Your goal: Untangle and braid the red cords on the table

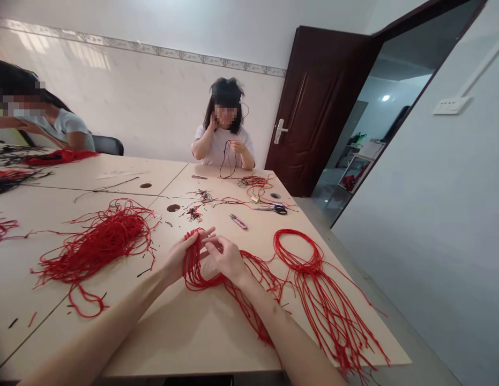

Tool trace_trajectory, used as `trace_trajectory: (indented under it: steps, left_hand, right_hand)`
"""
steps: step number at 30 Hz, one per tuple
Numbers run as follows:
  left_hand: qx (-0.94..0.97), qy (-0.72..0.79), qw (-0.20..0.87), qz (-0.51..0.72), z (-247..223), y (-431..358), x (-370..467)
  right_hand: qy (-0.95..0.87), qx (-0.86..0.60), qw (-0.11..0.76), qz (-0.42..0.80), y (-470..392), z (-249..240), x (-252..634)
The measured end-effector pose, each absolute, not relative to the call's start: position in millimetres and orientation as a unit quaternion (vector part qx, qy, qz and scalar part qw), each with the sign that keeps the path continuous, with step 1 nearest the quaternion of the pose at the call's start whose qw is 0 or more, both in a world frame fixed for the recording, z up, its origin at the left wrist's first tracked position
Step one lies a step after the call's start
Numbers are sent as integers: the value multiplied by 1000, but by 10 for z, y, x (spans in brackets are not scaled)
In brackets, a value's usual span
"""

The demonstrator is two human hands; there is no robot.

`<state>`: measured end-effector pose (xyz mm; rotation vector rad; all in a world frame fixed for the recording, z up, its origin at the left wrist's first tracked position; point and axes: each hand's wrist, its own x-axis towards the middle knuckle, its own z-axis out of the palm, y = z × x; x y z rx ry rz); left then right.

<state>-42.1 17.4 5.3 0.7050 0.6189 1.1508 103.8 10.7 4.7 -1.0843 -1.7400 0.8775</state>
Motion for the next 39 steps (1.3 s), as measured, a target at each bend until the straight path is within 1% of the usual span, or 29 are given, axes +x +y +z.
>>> trace_trajectory:
  steps: [7, 11, 22, 34, 39]
  left_hand:
    - [339, 294, 765, 462, 16, 84, -359]
    - [330, 295, 781, 442, 48, 33, -358]
    - [344, 266, 790, 432, -3, 53, -400]
    - [338, 288, 790, 423, 48, 33, -420]
    - [334, 285, 796, 417, 7, 23, -407]
  right_hand:
    - [-653, -440, 436, 436, 50, -76, 1009]
    - [-632, -442, 447, 454, 21, -82, 1003]
    - [-579, -421, 457, 527, 16, -59, 1035]
    - [-570, -410, 471, 534, -24, -51, 1026]
    - [-587, -402, 475, 518, -12, -67, 1022]
